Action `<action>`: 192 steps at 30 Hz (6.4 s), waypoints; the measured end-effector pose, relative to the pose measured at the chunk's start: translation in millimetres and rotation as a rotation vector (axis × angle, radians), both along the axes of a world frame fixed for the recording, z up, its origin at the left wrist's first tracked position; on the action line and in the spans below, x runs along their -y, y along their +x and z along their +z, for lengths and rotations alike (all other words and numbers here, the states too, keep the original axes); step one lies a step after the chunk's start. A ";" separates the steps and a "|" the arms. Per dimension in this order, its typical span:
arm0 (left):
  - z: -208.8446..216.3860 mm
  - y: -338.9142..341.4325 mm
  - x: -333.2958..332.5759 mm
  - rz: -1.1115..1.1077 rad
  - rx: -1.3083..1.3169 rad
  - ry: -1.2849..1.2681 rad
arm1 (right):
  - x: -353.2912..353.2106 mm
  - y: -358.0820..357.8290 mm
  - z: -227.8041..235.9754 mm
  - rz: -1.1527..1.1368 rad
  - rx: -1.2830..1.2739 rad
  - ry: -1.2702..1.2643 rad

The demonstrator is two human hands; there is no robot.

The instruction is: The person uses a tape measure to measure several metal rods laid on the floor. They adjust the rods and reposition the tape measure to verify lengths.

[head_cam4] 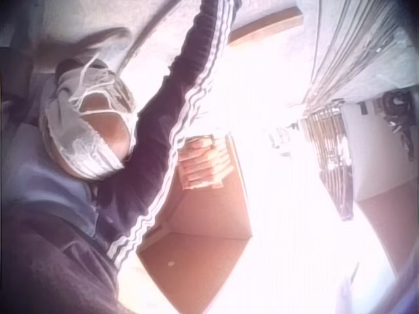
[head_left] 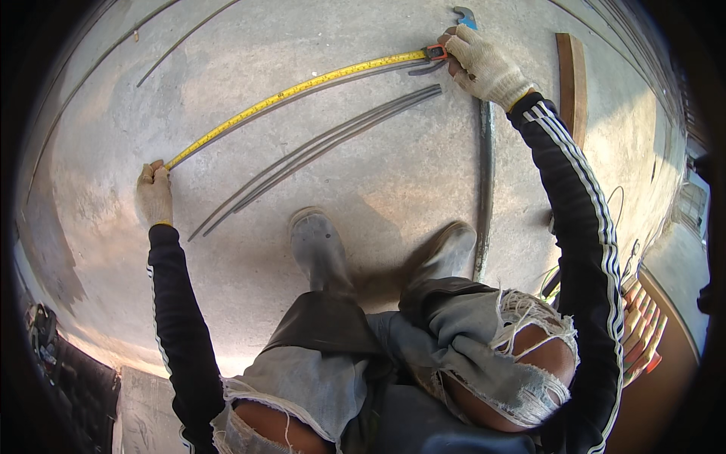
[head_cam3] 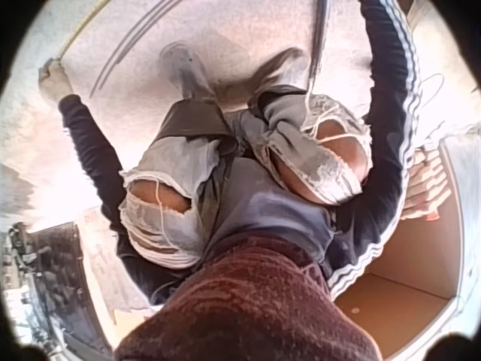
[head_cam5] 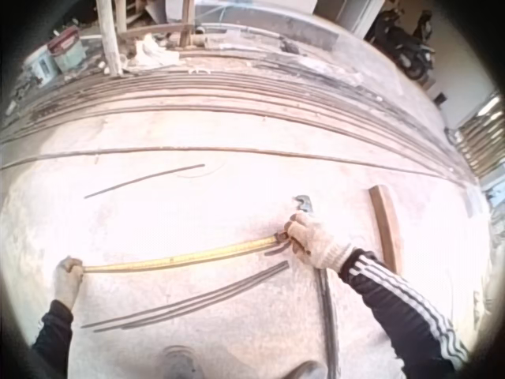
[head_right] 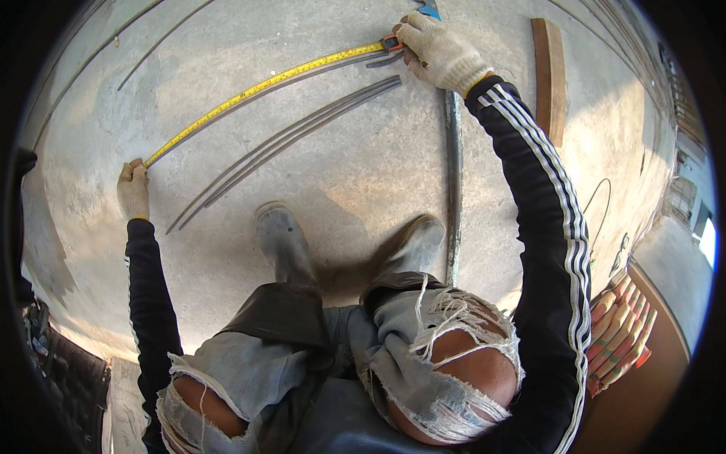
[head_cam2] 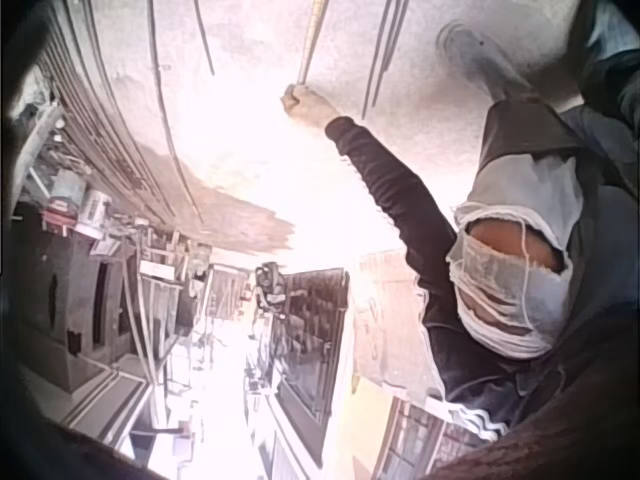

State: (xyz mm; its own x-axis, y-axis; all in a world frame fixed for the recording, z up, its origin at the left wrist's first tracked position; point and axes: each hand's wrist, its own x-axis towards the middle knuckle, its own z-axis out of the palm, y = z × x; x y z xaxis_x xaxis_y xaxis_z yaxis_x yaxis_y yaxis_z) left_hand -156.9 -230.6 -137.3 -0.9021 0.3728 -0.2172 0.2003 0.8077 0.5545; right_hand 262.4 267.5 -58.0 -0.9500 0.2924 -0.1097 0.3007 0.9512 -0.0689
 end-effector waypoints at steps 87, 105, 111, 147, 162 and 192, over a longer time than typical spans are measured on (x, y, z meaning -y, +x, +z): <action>16.7 3.9 -2.8 -0.020 0.018 0.021 | 150.8 -77.4 -42.2 -0.441 -0.186 -0.368; 16.2 2.2 -1.3 -0.001 0.015 0.025 | 147.4 -78.0 -42.4 -0.432 -0.218 -0.381; 11.0 -2.9 1.1 0.044 0.092 0.070 | 147.6 -73.7 -48.2 -0.317 -0.304 -0.348; 17.9 2.1 -4.0 0.025 0.041 0.035 | 144.1 -77.2 -44.9 -0.216 -0.275 -0.251; 16.7 2.8 -2.6 0.042 0.059 0.064 | 140.9 -75.3 -45.2 -0.264 -0.310 -0.361; 7.7 -7.6 2.1 0.052 0.185 0.137 | -16.1 6.2 13.6 -0.222 0.118 0.009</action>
State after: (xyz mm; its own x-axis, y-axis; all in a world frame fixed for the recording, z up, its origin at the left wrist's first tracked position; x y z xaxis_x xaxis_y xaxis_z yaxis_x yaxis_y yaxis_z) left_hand -164.5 -232.7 -129.6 -0.8702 0.3645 -0.3314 0.0450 0.7287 0.6834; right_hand 268.5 283.6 -44.4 -0.8432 0.4939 -0.2125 0.5077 0.8614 -0.0126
